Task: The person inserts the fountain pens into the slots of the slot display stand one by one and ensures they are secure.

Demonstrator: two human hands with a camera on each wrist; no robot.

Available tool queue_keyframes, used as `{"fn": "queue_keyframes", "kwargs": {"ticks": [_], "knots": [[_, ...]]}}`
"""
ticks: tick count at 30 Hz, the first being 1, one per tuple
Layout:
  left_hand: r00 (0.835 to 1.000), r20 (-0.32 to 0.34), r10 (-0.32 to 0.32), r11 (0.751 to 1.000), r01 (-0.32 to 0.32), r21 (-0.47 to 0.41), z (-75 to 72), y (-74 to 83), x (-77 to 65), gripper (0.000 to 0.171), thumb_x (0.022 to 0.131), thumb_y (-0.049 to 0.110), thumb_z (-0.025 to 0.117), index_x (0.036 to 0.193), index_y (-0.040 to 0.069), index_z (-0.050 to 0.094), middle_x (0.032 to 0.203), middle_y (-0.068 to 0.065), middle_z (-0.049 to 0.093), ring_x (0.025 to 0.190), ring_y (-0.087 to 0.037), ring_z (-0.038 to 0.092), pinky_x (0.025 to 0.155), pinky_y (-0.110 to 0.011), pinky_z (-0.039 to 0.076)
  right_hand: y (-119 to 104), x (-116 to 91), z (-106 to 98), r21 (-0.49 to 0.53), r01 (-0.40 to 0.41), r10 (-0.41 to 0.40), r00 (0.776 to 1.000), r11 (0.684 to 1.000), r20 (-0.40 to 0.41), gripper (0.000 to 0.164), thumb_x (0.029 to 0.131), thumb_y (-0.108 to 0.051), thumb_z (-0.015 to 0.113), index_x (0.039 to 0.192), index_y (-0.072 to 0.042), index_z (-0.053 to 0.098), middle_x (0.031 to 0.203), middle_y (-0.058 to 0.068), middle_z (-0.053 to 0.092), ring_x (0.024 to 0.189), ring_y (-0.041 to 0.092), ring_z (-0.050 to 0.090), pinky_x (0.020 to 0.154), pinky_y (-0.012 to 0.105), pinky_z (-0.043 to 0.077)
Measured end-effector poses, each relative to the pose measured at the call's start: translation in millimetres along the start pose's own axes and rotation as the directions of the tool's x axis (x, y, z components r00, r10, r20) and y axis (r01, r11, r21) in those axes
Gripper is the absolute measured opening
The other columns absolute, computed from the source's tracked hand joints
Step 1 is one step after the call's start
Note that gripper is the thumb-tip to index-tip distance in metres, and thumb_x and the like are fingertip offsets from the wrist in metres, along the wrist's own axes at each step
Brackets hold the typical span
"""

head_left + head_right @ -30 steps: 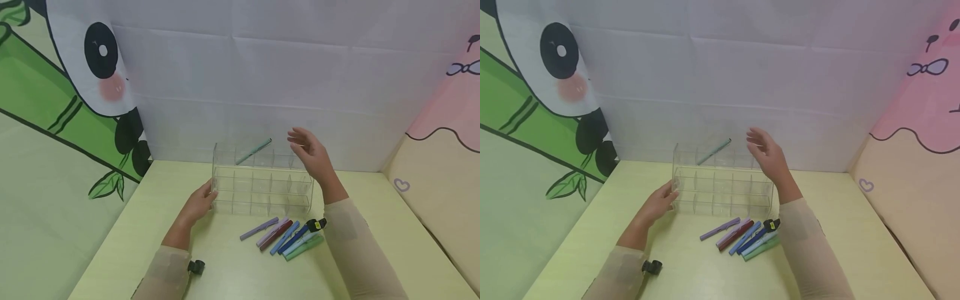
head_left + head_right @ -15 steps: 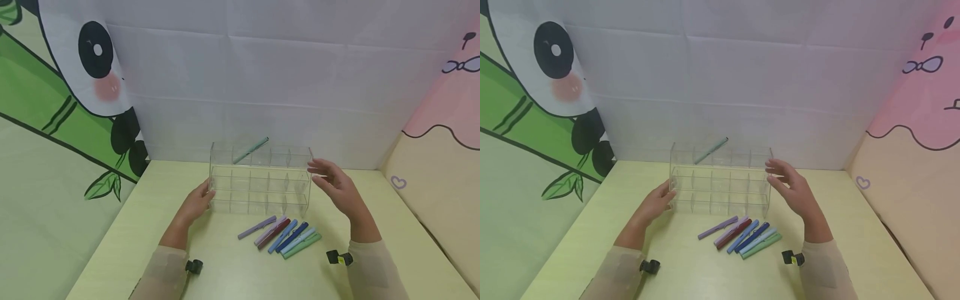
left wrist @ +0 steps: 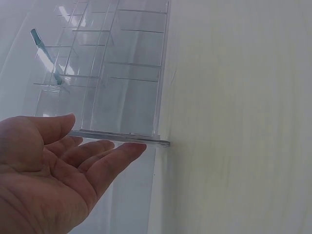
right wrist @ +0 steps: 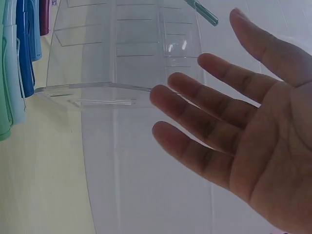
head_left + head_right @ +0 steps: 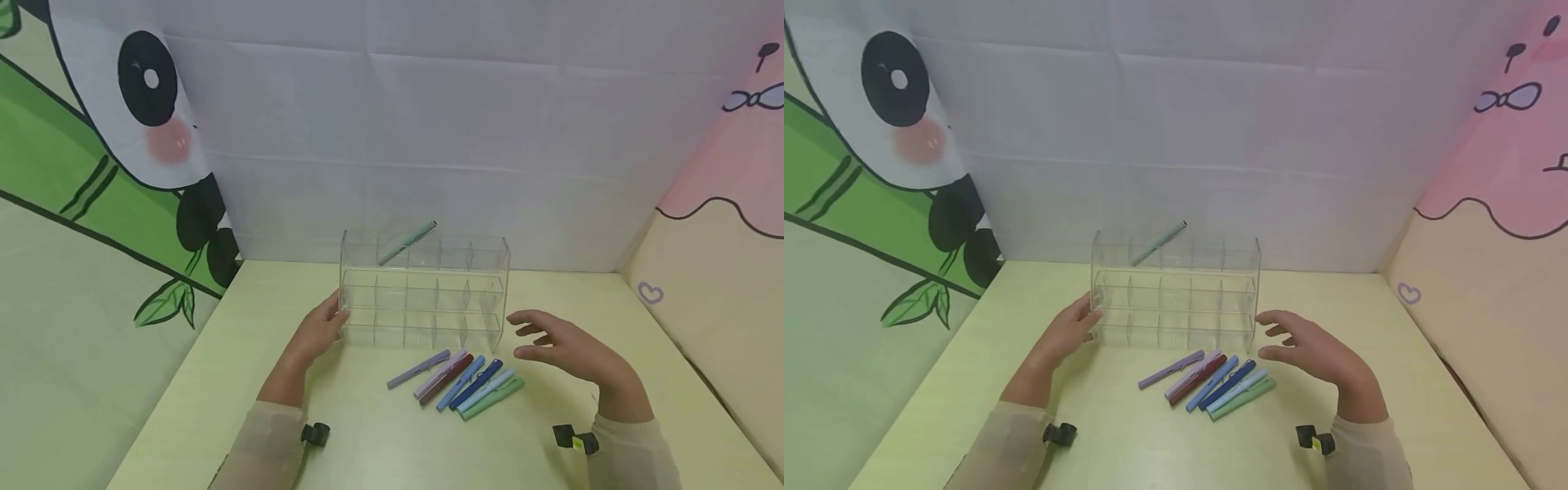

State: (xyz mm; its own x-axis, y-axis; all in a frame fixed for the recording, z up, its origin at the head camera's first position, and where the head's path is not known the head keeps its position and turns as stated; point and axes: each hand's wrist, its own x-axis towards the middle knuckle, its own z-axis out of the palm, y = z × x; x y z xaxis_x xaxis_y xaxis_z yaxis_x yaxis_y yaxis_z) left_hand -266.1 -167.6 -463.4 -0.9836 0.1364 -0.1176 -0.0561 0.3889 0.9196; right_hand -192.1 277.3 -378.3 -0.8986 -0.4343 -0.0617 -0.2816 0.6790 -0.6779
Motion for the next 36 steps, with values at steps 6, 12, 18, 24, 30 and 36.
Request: {"fn": "queue_keyframes", "kwargs": {"ticks": [6, 12, 18, 24, 30, 36], "knots": [[1.000, 0.006, 0.011, 1.000, -0.011, 0.000, -0.2, -3.3, 2.7, 0.060, 0.104, 0.035, 0.047, 0.158, 0.032, 0.020, 0.160, -0.007, 0.030, 0.142, -0.036, 0.038, 0.102, -0.049, 0.051, 9.3, 0.9, 4.3, -0.031, -0.069, 0.071, 0.996, 0.997, 0.057, 0.054, 0.090, -0.040, 0.070, 0.136, -0.016, 0.052, 0.137, 0.007, 0.055, 0.124, 0.033, 0.055, 0.094, 0.046, 0.050], [1.000, 0.001, 0.011, 1.000, -0.011, -0.001, -1.3, -2.9, 2.2, 0.061, 0.104, 0.037, 0.048, 0.158, 0.031, 0.020, 0.160, -0.007, 0.030, 0.141, -0.035, 0.039, 0.100, -0.048, 0.052, 20.1, 10.2, 18.7, -0.092, -0.136, 0.151, 0.969, 0.986, 0.195, 0.028, 0.086, -0.022, 0.075, 0.111, -0.016, 0.064, 0.122, 0.002, 0.061, 0.112, 0.031, 0.058, 0.082, 0.041, 0.053], [1.000, 0.003, 0.016, 1.000, -0.016, -0.011, -1.6, -2.2, 2.2, 0.062, 0.103, 0.037, 0.049, 0.158, 0.031, 0.020, 0.161, -0.006, 0.029, 0.142, -0.034, 0.037, 0.101, -0.049, 0.052, 27.1, 20.3, 34.9, -0.153, -0.158, 0.190, 0.955, 0.975, 0.227, 0.017, 0.080, -0.008, 0.076, 0.092, -0.013, 0.064, 0.105, 0.004, 0.061, 0.092, 0.021, 0.057, 0.073, 0.037, 0.049], [1.000, 0.009, 0.009, 1.000, -0.009, -0.012, -0.7, -1.3, 1.6, 0.062, 0.103, 0.038, 0.049, 0.158, 0.031, 0.020, 0.161, -0.006, 0.029, 0.142, -0.035, 0.037, 0.102, -0.049, 0.051, 31.8, 24.0, 47.1, -0.257, -0.215, 0.270, 0.942, 0.942, 0.201, 0.022, 0.077, -0.008, 0.080, 0.087, -0.015, 0.062, 0.094, 0.003, 0.058, 0.083, 0.019, 0.051, 0.070, 0.036, 0.046], [1.000, 0.010, 0.008, 1.000, -0.008, -0.020, -0.7, -2.0, 1.3, 0.060, 0.104, 0.035, 0.048, 0.157, 0.033, 0.021, 0.160, -0.005, 0.030, 0.141, -0.035, 0.039, 0.101, -0.049, 0.051, 33.7, 28.0, 53.2, -0.356, -0.245, 0.324, 0.928, 0.902, 0.184, 0.023, 0.077, -0.004, 0.078, 0.088, -0.015, 0.061, 0.090, 0.003, 0.061, 0.079, 0.021, 0.053, 0.067, 0.038, 0.048], [1.000, 0.006, 0.008, 1.000, -0.008, -0.019, -0.4, -2.3, 0.9, 0.059, 0.104, 0.035, 0.048, 0.157, 0.034, 0.021, 0.160, -0.006, 0.030, 0.141, -0.036, 0.038, 0.102, -0.050, 0.051, 35.3, 28.1, 55.4, -0.393, -0.225, 0.310, 0.936, 0.892, 0.169, 0.025, 0.077, 0.003, 0.074, 0.083, -0.015, 0.058, 0.083, 0.001, 0.057, 0.076, 0.020, 0.050, 0.064, 0.034, 0.042]]}}
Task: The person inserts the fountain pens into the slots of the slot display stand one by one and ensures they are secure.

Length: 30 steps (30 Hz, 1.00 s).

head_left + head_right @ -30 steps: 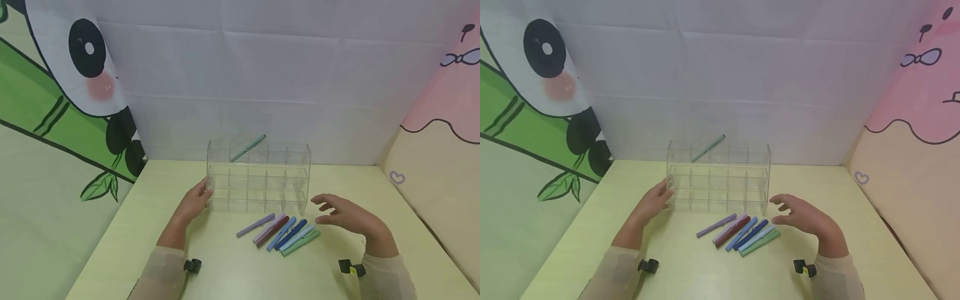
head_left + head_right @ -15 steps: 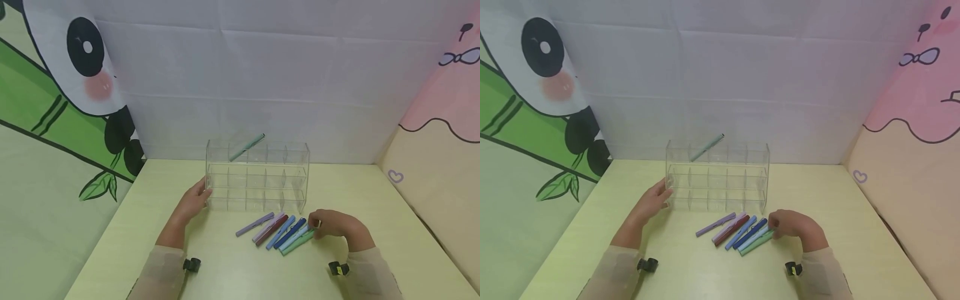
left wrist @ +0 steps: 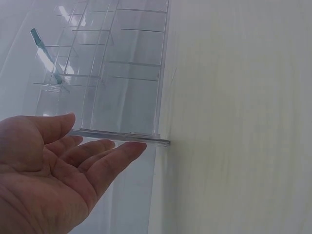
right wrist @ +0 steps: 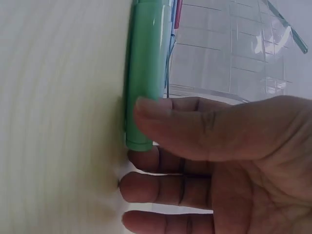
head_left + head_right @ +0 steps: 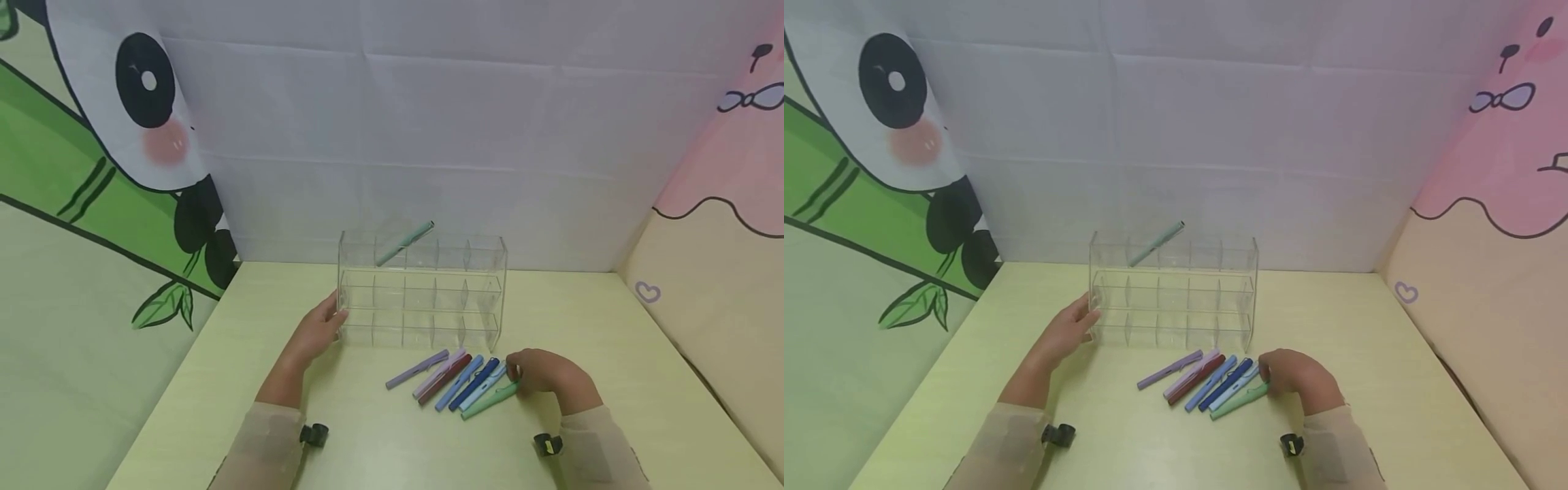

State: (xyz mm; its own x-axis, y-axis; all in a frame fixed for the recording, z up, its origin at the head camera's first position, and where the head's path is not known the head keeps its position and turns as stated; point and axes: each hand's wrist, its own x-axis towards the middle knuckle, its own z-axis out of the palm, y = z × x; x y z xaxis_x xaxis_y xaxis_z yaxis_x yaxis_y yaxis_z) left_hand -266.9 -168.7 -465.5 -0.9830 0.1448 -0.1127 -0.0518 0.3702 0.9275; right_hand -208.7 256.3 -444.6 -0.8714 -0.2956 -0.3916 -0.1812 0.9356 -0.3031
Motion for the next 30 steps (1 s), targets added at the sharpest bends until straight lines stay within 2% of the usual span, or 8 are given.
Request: {"fn": "queue_keyframes", "kwargs": {"ticks": [6, 9, 13, 20, 24, 30], "knots": [[1.000, 0.000, 0.003, 1.000, -0.003, 0.006, 2.3, 0.4, -0.6, 0.059, 0.104, 0.033, 0.048, 0.157, 0.032, 0.021, 0.161, -0.007, 0.029, 0.143, -0.036, 0.036, 0.102, -0.051, 0.050, 8.1, -7.2, -3.2, 0.126, 0.032, -0.029, 0.999, 0.991, -0.030, 0.026, 0.073, 0.000, 0.078, 0.081, -0.013, 0.057, 0.078, -0.001, 0.054, 0.074, 0.017, 0.048, 0.062, 0.031, 0.037], [1.000, 0.000, 0.003, 1.000, -0.003, 0.009, 2.5, 0.1, -0.7, 0.060, 0.104, 0.035, 0.048, 0.157, 0.033, 0.021, 0.161, -0.007, 0.029, 0.143, -0.036, 0.036, 0.102, -0.050, 0.050, 13.4, -10.7, -7.8, 0.234, 0.074, -0.072, 0.997, 0.969, -0.020, 0.023, 0.075, -0.001, 0.078, 0.082, -0.009, 0.057, 0.073, 0.000, 0.052, 0.068, 0.016, 0.048, 0.058, 0.028, 0.037], [1.000, 0.000, 0.005, 1.000, -0.005, 0.010, 1.6, -0.8, -0.5, 0.060, 0.104, 0.036, 0.048, 0.157, 0.033, 0.021, 0.160, -0.008, 0.030, 0.141, -0.037, 0.037, 0.102, -0.050, 0.051, 19.2, -13.4, -14.9, 0.331, 0.136, -0.150, 0.989, 0.934, 0.018, 0.015, 0.082, -0.002, 0.072, 0.091, -0.005, 0.060, 0.071, 0.002, 0.053, 0.063, 0.016, 0.050, 0.053, 0.028, 0.041], [1.000, -0.003, 0.009, 1.000, -0.009, 0.015, 0.3, 1.3, -0.8, 0.059, 0.104, 0.033, 0.048, 0.157, 0.033, 0.021, 0.160, -0.007, 0.031, 0.141, -0.036, 0.038, 0.100, -0.049, 0.052, 25.4, -16.2, -24.3, 0.369, 0.208, -0.233, 0.972, 0.906, 0.025, 0.008, 0.092, -0.013, 0.066, 0.099, -0.009, 0.065, 0.077, 0.003, 0.058, 0.069, 0.018, 0.054, 0.060, 0.035, 0.049], [1.000, 0.000, 0.008, 1.000, -0.008, 0.019, -0.3, 2.5, -2.1, 0.060, 0.104, 0.035, 0.048, 0.158, 0.031, 0.020, 0.160, -0.009, 0.030, 0.142, -0.036, 0.037, 0.101, -0.049, 0.051, 27.8, -15.2, -26.2, 0.434, 0.243, -0.271, 0.963, 0.868, 0.003, 0.013, 0.094, -0.015, 0.064, 0.101, -0.005, 0.059, 0.082, 0.007, 0.060, 0.075, 0.022, 0.056, 0.065, 0.038, 0.051], [1.000, 0.006, 0.003, 1.000, -0.003, 0.018, -0.6, 4.9, -3.0, 0.062, 0.103, 0.039, 0.048, 0.158, 0.033, 0.020, 0.161, -0.008, 0.029, 0.143, -0.035, 0.035, 0.102, -0.049, 0.051, 29.2, -13.4, -29.4, 0.534, 0.325, -0.354, 0.934, 0.780, -0.051, 0.020, 0.098, -0.019, 0.061, 0.106, -0.002, 0.056, 0.097, 0.019, 0.068, 0.091, 0.035, 0.062, 0.078, 0.034, 0.053]]}}
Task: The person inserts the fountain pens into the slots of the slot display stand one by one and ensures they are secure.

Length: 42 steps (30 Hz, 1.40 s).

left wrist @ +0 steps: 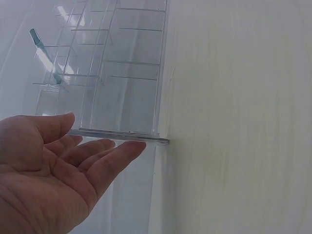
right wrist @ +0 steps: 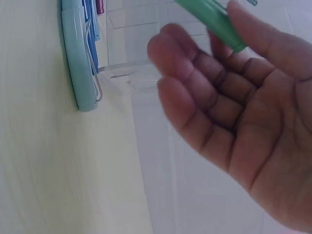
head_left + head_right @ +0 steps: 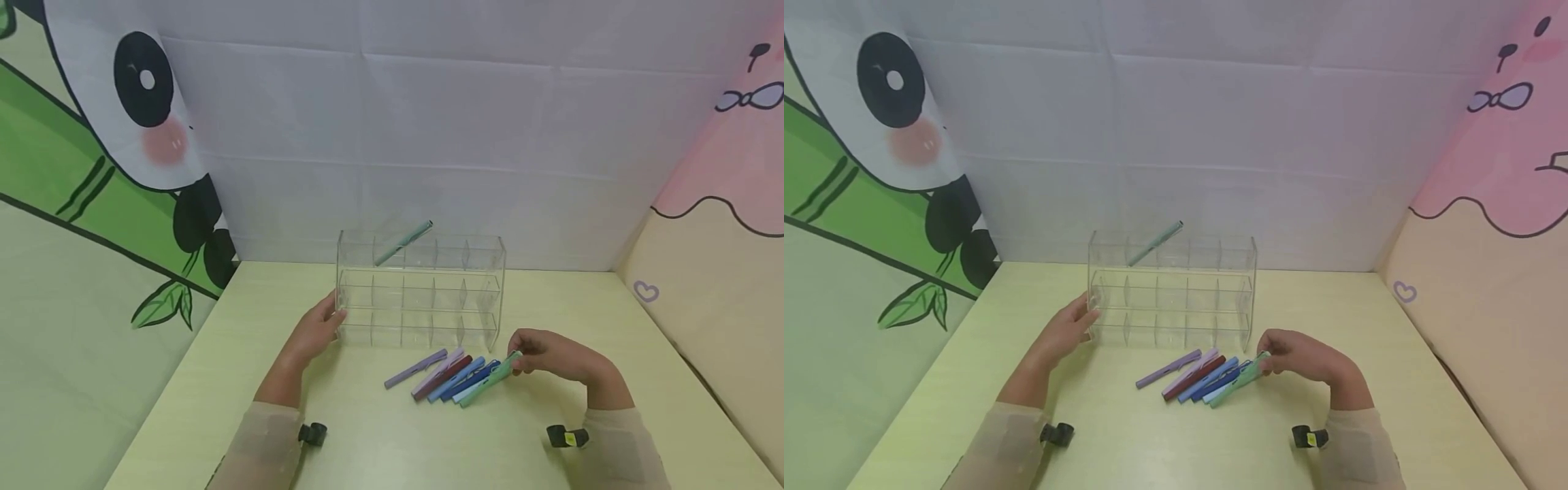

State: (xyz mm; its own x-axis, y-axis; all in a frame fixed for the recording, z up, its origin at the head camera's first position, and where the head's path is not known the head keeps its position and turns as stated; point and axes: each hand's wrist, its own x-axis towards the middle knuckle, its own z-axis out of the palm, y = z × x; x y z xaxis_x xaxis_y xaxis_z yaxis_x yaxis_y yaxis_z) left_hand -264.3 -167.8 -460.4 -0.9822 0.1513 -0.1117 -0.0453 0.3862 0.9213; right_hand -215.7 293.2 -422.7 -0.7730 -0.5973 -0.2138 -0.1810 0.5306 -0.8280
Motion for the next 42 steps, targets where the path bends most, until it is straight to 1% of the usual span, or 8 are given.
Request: {"fn": "queue_keyframes", "kwargs": {"ticks": [5, 11, 16, 21, 25, 34, 37, 42], "knots": [[1.000, 0.000, 0.010, 1.000, -0.010, -0.005, -0.7, 1.5, 0.6, 0.061, 0.103, 0.039, 0.049, 0.157, 0.033, 0.020, 0.161, -0.006, 0.029, 0.143, -0.035, 0.035, 0.102, -0.049, 0.051, 1.7, 6.0, 1.4, 0.085, 0.099, -0.097, 0.995, 0.991, -0.020, 0.019, 0.100, -0.018, 0.059, 0.109, -0.002, 0.056, 0.105, 0.025, 0.067, 0.096, 0.036, 0.064, 0.086, 0.031, 0.056], [1.000, 0.003, 0.007, 1.000, -0.007, -0.007, -0.6, -0.5, 1.2, 0.061, 0.103, 0.038, 0.049, 0.157, 0.033, 0.020, 0.161, -0.008, 0.029, 0.142, -0.035, 0.036, 0.101, -0.048, 0.052, 3.2, 18.1, 11.5, 0.192, 0.203, -0.191, 0.978, 0.960, -0.079, 0.020, 0.102, -0.014, 0.053, 0.114, 0.002, 0.052, 0.100, 0.025, 0.066, 0.093, 0.046, 0.065, 0.088, 0.050, 0.057], [1.000, 0.005, 0.014, 1.000, -0.014, -0.013, -0.4, -4.0, 3.1, 0.060, 0.104, 0.035, 0.049, 0.157, 0.033, 0.021, 0.160, -0.009, 0.031, 0.141, -0.036, 0.039, 0.101, -0.049, 0.052, 0.4, 31.1, 21.2, 0.226, 0.260, -0.219, 0.957, 0.939, -0.193, 0.023, 0.103, -0.015, 0.053, 0.119, 0.002, 0.050, 0.099, 0.021, 0.063, 0.090, 0.041, 0.068, 0.084, 0.054, 0.058], [1.000, 0.002, 0.022, 1.000, -0.022, -0.019, 0.2, -4.6, 4.0, 0.060, 0.104, 0.034, 0.048, 0.158, 0.032, 0.020, 0.161, -0.007, 0.029, 0.142, -0.036, 0.036, 0.101, -0.050, 0.051, -10.1, 44.3, 24.0, 0.248, 0.331, -0.246, 0.915, 0.910, -0.319, 0.027, 0.101, -0.012, 0.056, 0.122, 0.002, 0.047, 0.101, 0.017, 0.061, 0.085, 0.032, 0.069, 0.077, 0.052, 0.060], [1.000, -0.003, 0.014, 1.000, -0.014, -0.013, -0.1, -4.3, 3.0, 0.060, 0.105, 0.033, 0.048, 0.158, 0.032, 0.020, 0.161, -0.006, 0.029, 0.142, -0.035, 0.036, 0.101, -0.050, 0.051, -22.9, 55.7, 20.2, 0.249, 0.354, -0.229, 0.878, 0.901, -0.421, 0.032, 0.100, -0.015, 0.059, 0.124, 0.002, 0.045, 0.101, 0.016, 0.061, 0.085, 0.025, 0.069, 0.074, 0.050, 0.061], [1.000, -0.010, 0.003, 1.000, -0.003, 0.008, -0.3, -3.6, 2.8, 0.059, 0.105, 0.034, 0.047, 0.157, 0.033, 0.021, 0.159, -0.007, 0.032, 0.140, -0.035, 0.040, 0.099, -0.049, 0.053, -58.0, 78.5, -8.4, 0.254, 0.452, -0.215, 0.755, 0.855, -0.619, 0.040, 0.098, -0.022, 0.062, 0.131, -0.006, 0.045, 0.099, 0.012, 0.062, 0.087, 0.020, 0.070, 0.076, 0.051, 0.060], [1.000, -0.005, -0.007, 1.000, 0.007, 0.007, -0.7, -4.4, 3.2, 0.060, 0.104, 0.036, 0.048, 0.157, 0.034, 0.020, 0.160, -0.006, 0.031, 0.141, -0.035, 0.039, 0.100, -0.048, 0.052, -70.8, 85.6, -21.0, 0.256, 0.470, -0.214, 0.735, 0.845, -0.644, 0.040, 0.097, -0.024, 0.063, 0.129, -0.009, 0.046, 0.099, 0.011, 0.062, 0.088, 0.019, 0.070, 0.077, 0.051, 0.060], [1.000, -0.005, -0.006, 1.000, 0.006, -0.004, -0.2, -4.5, 3.2, 0.060, 0.104, 0.035, 0.048, 0.157, 0.034, 0.020, 0.160, -0.006, 0.031, 0.141, -0.035, 0.039, 0.100, -0.047, 0.052, -89.8, 98.4, -40.3, 0.262, 0.492, -0.215, 0.715, 0.830, -0.665, 0.039, 0.097, -0.024, 0.064, 0.128, -0.009, 0.047, 0.103, 0.014, 0.064, 0.089, 0.021, 0.069, 0.079, 0.050, 0.060]]}}
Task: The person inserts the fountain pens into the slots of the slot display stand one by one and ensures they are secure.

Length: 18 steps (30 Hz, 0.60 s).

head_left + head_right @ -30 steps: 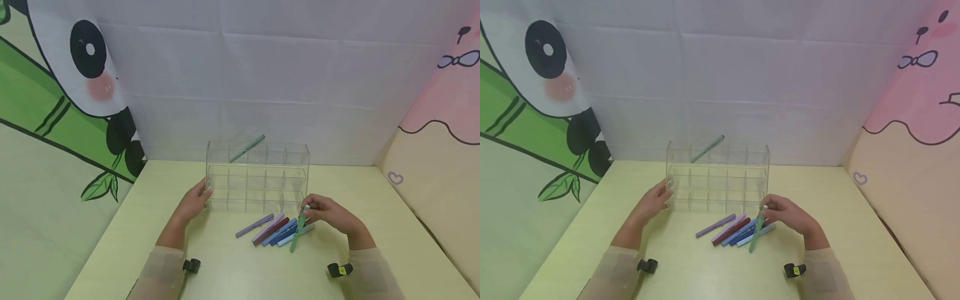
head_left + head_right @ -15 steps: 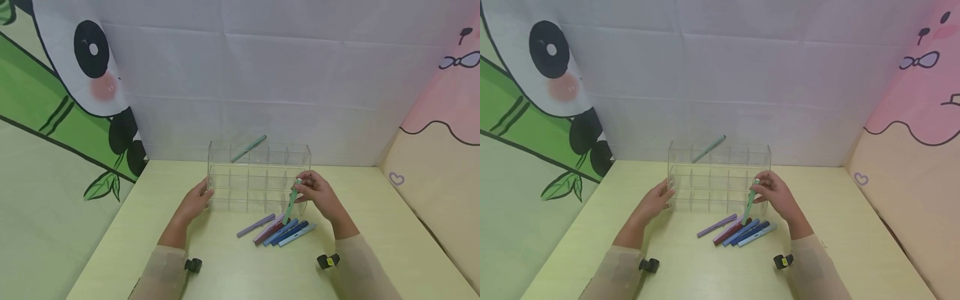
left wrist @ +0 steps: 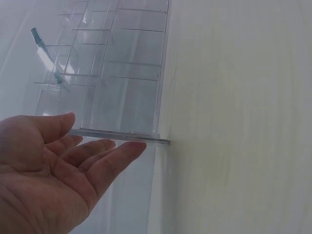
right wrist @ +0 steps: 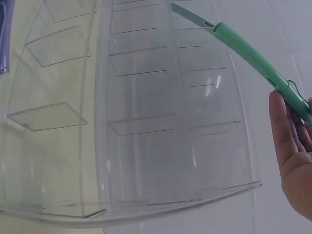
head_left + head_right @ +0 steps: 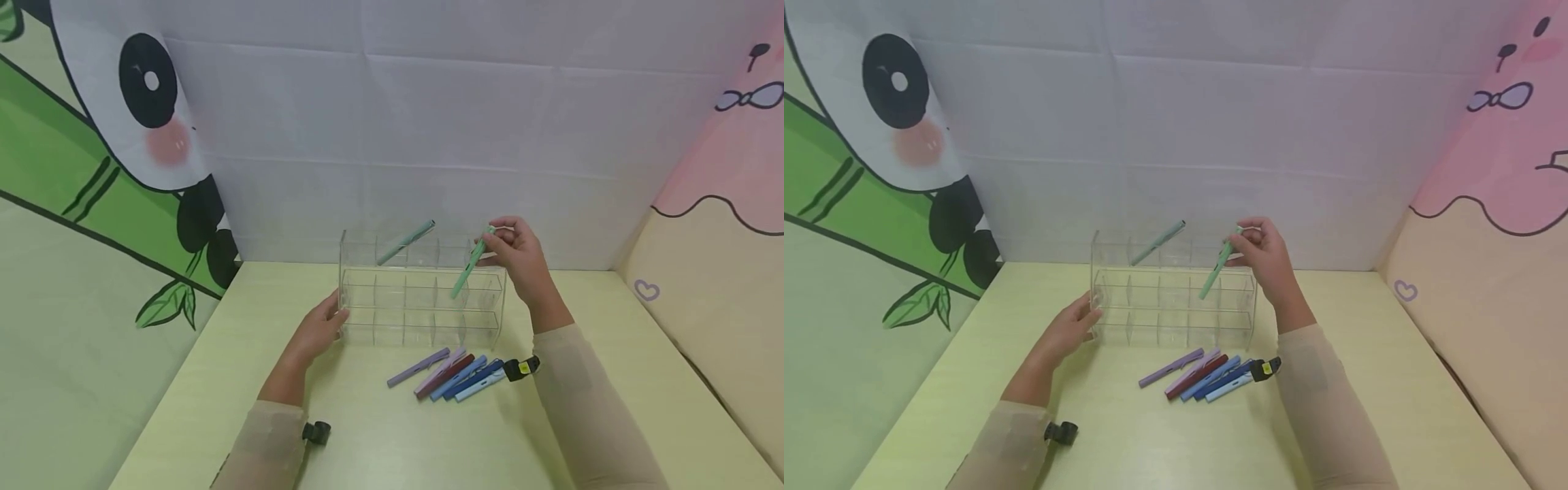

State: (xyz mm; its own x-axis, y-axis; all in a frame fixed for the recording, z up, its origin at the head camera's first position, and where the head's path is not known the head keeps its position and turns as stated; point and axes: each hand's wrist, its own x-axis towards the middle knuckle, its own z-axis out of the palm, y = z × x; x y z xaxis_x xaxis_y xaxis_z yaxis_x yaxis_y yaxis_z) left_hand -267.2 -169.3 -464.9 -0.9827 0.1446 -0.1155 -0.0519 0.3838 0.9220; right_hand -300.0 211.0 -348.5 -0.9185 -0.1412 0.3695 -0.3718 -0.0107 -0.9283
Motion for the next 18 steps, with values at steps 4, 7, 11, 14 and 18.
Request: {"fn": "queue_keyframes", "kwargs": {"ticks": [4, 7, 11, 14, 18], "knots": [[1.000, -0.001, 0.006, 1.000, -0.006, -0.010, -0.3, 1.2, -0.3, 0.059, 0.104, 0.033, 0.048, 0.157, 0.034, 0.022, 0.160, -0.006, 0.032, 0.141, -0.034, 0.039, 0.099, -0.047, 0.053, -10.8, 17.0, 4.0, 0.031, 0.033, -0.032, 0.999, 0.999, -0.029, 0.037, 0.097, -0.023, 0.064, 0.126, -0.008, 0.047, 0.106, 0.018, 0.064, 0.090, 0.022, 0.069, 0.078, 0.045, 0.061], [1.000, -0.002, 0.010, 1.000, -0.010, -0.010, -0.5, 0.9, 0.2, 0.059, 0.104, 0.033, 0.048, 0.157, 0.033, 0.022, 0.159, -0.006, 0.033, 0.140, -0.034, 0.040, 0.099, -0.047, 0.053, -18.1, 26.8, 5.9, 0.063, 0.058, -0.054, 0.997, 0.996, -0.060, 0.035, 0.097, -0.022, 0.063, 0.125, -0.008, 0.047, 0.106, 0.019, 0.064, 0.090, 0.023, 0.069, 0.077, 0.043, 0.062], [1.000, 0.001, 0.013, 1.000, -0.013, -0.012, -1.0, 1.2, -0.2, 0.060, 0.104, 0.036, 0.049, 0.157, 0.033, 0.022, 0.159, -0.006, 0.032, 0.140, -0.035, 0.041, 0.099, -0.047, 0.053, -23.9, 36.0, 6.8, 0.107, 0.076, -0.064, 0.992, 0.991, -0.107, 0.036, 0.097, -0.020, 0.063, 0.125, -0.005, 0.046, 0.104, 0.017, 0.067, 0.087, 0.024, 0.070, 0.074, 0.040, 0.063], [1.000, 0.005, 0.013, 1.000, -0.013, -0.015, -1.0, 2.7, -1.3, 0.060, 0.104, 0.035, 0.048, 0.157, 0.033, 0.021, 0.160, -0.007, 0.031, 0.141, -0.034, 0.039, 0.099, -0.047, 0.053, -23.1, 41.9, 7.4, 0.142, 0.088, -0.068, 0.988, 0.986, -0.137, 0.041, 0.096, -0.018, 0.064, 0.127, 0.000, 0.044, 0.105, 0.018, 0.067, 0.087, 0.026, 0.070, 0.073, 0.038, 0.063], [1.000, 0.006, 0.010, 1.000, -0.010, -0.010, -0.7, 3.1, -2.2, 0.060, 0.104, 0.034, 0.048, 0.158, 0.032, 0.020, 0.160, -0.009, 0.030, 0.141, -0.036, 0.039, 0.100, -0.048, 0.052, -19.5, 47.6, 9.5, 0.192, 0.093, -0.059, 0.982, 0.977, -0.177, 0.046, 0.096, -0.016, 0.064, 0.131, 0.003, 0.041, 0.109, 0.021, 0.066, 0.090, 0.026, 0.071, 0.076, 0.038, 0.062]]}}
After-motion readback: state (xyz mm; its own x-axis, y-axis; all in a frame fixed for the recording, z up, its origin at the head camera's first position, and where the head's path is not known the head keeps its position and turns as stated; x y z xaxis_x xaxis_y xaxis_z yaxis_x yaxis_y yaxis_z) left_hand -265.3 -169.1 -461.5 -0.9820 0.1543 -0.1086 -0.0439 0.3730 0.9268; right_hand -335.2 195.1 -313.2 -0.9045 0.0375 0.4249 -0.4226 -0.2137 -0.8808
